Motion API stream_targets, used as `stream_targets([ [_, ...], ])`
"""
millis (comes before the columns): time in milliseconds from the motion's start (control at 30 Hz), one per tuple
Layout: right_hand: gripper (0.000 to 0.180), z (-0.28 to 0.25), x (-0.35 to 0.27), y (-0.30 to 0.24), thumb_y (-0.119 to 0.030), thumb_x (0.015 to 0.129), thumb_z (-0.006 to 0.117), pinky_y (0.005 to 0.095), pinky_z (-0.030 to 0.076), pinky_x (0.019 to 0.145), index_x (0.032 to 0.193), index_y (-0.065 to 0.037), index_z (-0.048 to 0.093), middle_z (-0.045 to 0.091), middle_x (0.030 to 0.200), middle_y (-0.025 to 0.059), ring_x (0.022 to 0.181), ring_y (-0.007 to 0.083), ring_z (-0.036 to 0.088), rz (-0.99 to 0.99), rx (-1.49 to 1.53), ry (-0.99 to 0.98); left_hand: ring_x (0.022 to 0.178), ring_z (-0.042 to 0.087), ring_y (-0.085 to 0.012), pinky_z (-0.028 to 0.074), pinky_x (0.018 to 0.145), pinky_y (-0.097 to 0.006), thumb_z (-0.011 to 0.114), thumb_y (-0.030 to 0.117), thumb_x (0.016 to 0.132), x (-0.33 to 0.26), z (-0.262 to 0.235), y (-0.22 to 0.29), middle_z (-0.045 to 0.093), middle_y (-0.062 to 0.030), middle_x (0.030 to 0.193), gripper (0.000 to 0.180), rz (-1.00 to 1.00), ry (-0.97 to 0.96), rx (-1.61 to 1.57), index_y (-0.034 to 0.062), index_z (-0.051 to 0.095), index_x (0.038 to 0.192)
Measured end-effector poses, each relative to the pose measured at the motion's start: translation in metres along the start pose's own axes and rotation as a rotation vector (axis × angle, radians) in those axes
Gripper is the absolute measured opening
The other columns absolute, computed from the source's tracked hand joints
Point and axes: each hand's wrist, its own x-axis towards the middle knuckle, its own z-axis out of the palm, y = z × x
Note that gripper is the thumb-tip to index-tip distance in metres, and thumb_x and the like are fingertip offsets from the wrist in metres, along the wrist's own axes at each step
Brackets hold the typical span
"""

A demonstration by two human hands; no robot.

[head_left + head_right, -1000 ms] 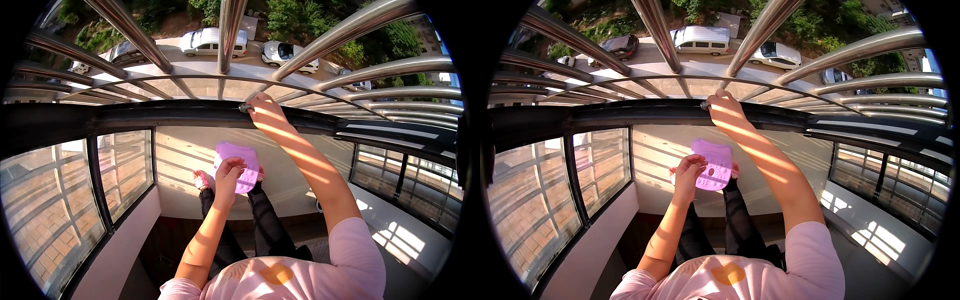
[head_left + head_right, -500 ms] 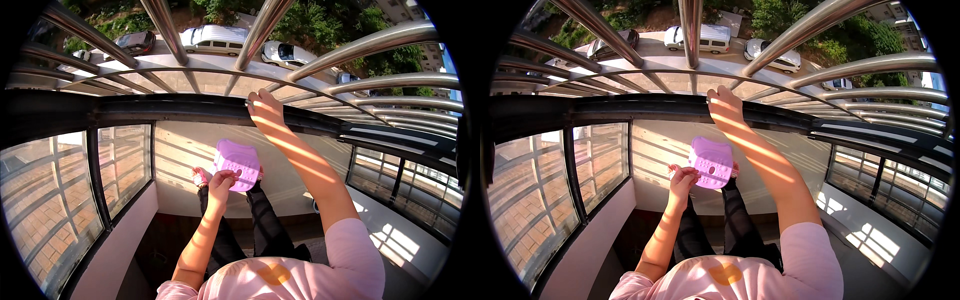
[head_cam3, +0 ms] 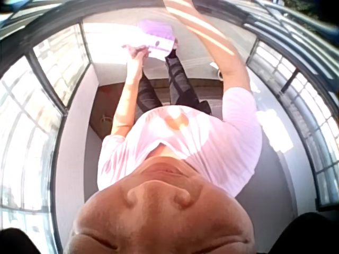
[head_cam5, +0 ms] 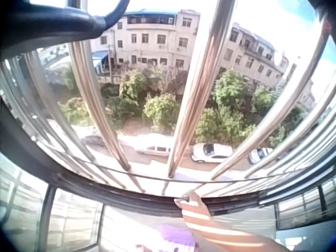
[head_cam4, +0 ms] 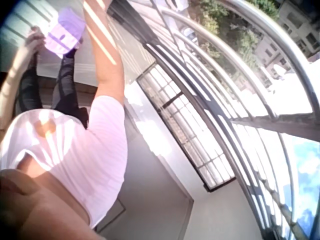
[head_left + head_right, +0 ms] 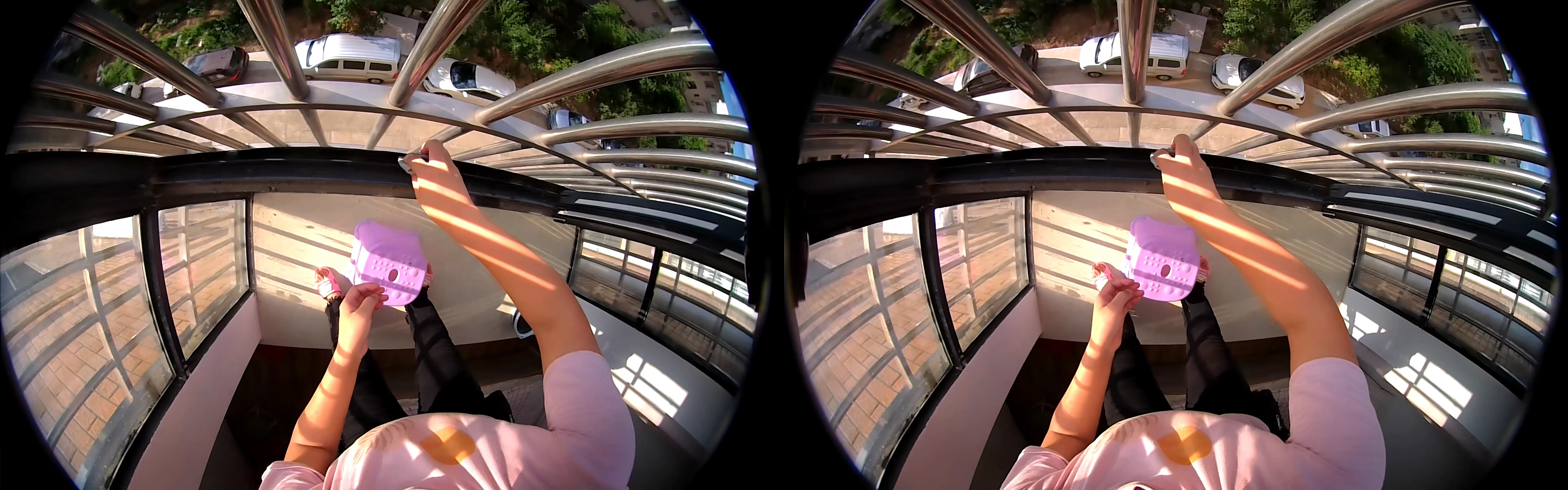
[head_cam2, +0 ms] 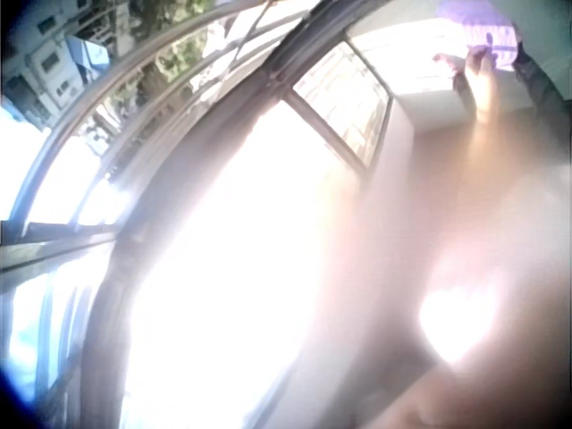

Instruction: The person wipes the metal window frame on a balcony with a cloth. They then rinse the cloth in a bucket of water and carry the bucket into an adjacent room.

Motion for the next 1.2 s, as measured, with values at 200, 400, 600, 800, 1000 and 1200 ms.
stream_targets([
  [200,0.008,0.002,0.005,0.002,-0.005,0.069,0.058,0.0384,0.048,0.067,0.076,-0.002,0.061,0.050,0.081,0.0138,0.077,0.0296,0.056,-0.073,-0.127,0.001,0.086,0.058,-0.0153,0.044,0.077,-0.026,0.048,0.001,0.084,-0.002,-0.007,0.001,0.059,-0.0068,0.093,0.017,-0.007,0.015,0.006,-0.0012,0.054,0.100],
  [400,0.009,0.000,0.003,-0.004,-0.006,0.067,0.057,0.0387,0.048,0.068,0.074,-0.001,0.060,0.053,0.082,0.0132,0.079,0.0279,0.056,-0.110,-0.174,-0.039,0.088,0.058,-0.0176,0.045,0.080,-0.027,0.049,0.003,0.085,-0.004,-0.007,0.004,0.058,-0.0084,0.096,0.017,0.002,-0.010,0.009,-0.0004,0.053,0.101],
  [600,0.011,0.007,0.015,-0.011,-0.010,0.065,0.058,0.0341,0.042,0.068,0.074,-0.005,0.061,0.053,0.075,0.0091,0.076,0.0230,0.054,-0.226,-0.400,-0.041,0.085,0.058,-0.0158,0.045,0.078,-0.026,0.048,0.001,0.084,-0.006,-0.012,-0.001,0.059,-0.0081,0.094,0.017,0.000,-0.016,0.004,-0.0009,0.054,0.100],
  [800,0.012,0.001,0.002,0.013,-0.012,0.064,0.059,0.0327,0.038,0.068,0.072,-0.005,0.060,0.050,0.071,0.0060,0.073,0.0210,0.051,-0.314,-0.540,-0.066,0.086,0.058,-0.0164,0.045,0.079,-0.027,0.049,0.002,0.085,-0.010,-0.024,0.003,0.059,-0.0081,0.095,0.016,-0.004,0.038,0.047,-0.0004,0.055,0.099],
  [1000,0.016,-0.024,-0.026,0.062,-0.013,0.066,0.058,0.0330,0.040,0.071,0.079,-0.003,0.060,0.051,0.078,0.0082,0.077,0.0214,0.050,-0.301,-0.547,-0.112,0.084,0.058,-0.0161,0.046,0.079,-0.026,0.050,0.002,0.085,-0.012,-0.022,0.002,0.059,-0.0070,0.092,0.014,-0.013,0.047,0.041,-0.0001,0.055,0.098],
  [1200,0.019,-0.036,-0.041,0.079,-0.012,0.069,0.057,0.0344,0.041,0.074,0.085,-0.004,0.061,0.053,0.081,0.0096,0.081,0.0231,0.053,-0.164,-0.534,-0.063,0.083,0.059,-0.0160,0.046,0.077,-0.025,0.050,0.001,0.084,-0.015,-0.022,0.000,0.059,-0.0071,0.091,0.013,-0.028,0.051,0.046,0.0005,0.054,0.096],
])
